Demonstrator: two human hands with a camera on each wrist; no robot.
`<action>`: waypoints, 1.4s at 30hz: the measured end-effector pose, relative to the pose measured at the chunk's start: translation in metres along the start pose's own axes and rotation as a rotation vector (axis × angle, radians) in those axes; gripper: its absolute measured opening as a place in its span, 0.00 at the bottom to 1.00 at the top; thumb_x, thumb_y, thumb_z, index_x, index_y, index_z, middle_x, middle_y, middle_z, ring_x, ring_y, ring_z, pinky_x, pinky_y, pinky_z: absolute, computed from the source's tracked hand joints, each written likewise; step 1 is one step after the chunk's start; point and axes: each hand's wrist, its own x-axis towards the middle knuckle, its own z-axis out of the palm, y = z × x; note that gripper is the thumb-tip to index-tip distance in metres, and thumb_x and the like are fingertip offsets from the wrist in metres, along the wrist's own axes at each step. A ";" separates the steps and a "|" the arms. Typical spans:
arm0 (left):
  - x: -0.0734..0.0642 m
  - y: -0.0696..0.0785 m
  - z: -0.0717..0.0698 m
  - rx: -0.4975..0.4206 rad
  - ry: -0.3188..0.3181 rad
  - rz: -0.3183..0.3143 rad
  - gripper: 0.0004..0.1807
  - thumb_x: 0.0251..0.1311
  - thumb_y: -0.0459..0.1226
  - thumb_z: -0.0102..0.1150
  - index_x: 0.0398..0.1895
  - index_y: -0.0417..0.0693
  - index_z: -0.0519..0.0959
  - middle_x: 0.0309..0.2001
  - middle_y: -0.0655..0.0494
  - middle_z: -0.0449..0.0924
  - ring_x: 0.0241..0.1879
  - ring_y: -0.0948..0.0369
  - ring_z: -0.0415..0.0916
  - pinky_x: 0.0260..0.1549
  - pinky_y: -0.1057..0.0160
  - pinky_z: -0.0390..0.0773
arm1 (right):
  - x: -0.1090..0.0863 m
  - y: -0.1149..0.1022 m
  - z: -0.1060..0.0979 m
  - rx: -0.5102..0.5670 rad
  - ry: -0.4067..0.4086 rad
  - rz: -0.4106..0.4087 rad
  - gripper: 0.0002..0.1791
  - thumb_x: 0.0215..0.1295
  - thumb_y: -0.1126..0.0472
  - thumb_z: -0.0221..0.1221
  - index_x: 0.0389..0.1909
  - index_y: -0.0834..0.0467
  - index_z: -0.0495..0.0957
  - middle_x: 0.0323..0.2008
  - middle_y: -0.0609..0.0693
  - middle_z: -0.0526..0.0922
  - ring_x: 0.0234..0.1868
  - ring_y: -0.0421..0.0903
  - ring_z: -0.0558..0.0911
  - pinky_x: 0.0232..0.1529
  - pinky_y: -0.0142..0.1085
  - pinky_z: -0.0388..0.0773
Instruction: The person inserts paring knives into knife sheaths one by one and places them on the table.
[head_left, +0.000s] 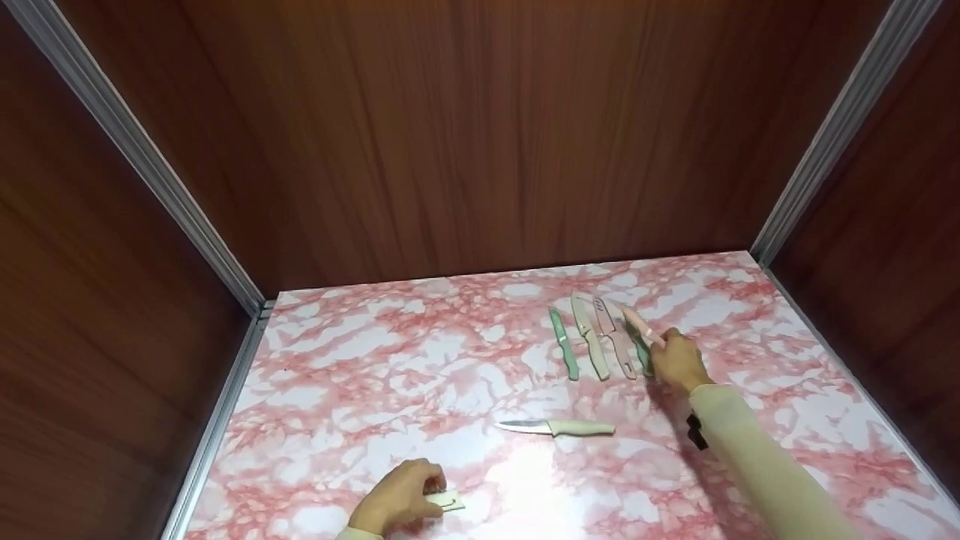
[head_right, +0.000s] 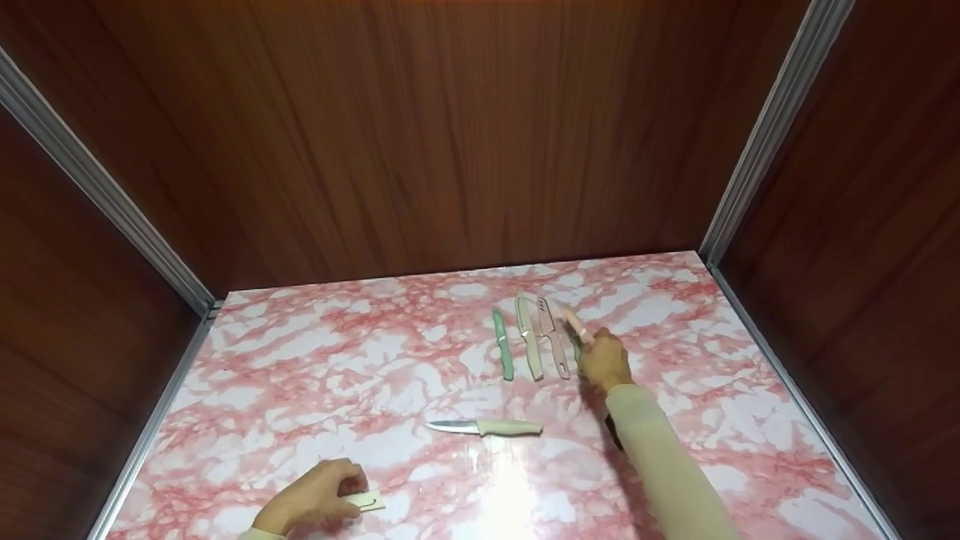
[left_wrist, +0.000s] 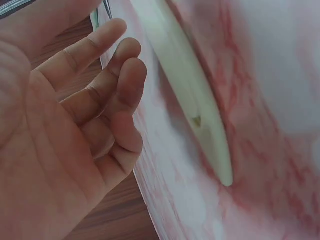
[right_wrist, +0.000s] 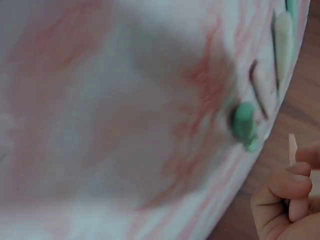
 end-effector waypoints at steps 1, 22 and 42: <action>0.000 -0.001 0.001 0.005 -0.002 -0.003 0.14 0.44 0.36 0.72 0.35 0.50 0.79 0.34 0.60 0.72 0.35 0.61 0.71 0.42 0.55 0.74 | 0.002 0.003 0.000 -0.004 0.012 0.026 0.18 0.68 0.59 0.44 0.49 0.71 0.66 0.34 0.66 0.75 0.30 0.58 0.78 0.31 0.49 0.76; 0.007 -0.007 0.010 0.076 0.034 0.031 0.12 0.42 0.34 0.73 0.30 0.52 0.79 0.28 0.65 0.70 0.28 0.67 0.68 0.33 0.66 0.71 | 0.025 0.019 0.006 -0.198 0.025 0.169 0.19 0.69 0.62 0.41 0.46 0.77 0.66 0.41 0.76 0.71 0.42 0.72 0.74 0.41 0.59 0.71; 0.011 -0.007 0.007 0.101 0.017 0.073 0.06 0.49 0.33 0.68 0.23 0.51 0.79 0.22 0.67 0.71 0.23 0.68 0.66 0.26 0.67 0.69 | 0.027 0.021 0.011 -0.284 0.034 0.066 0.22 0.66 0.58 0.46 0.42 0.79 0.67 0.40 0.77 0.69 0.44 0.74 0.71 0.40 0.62 0.70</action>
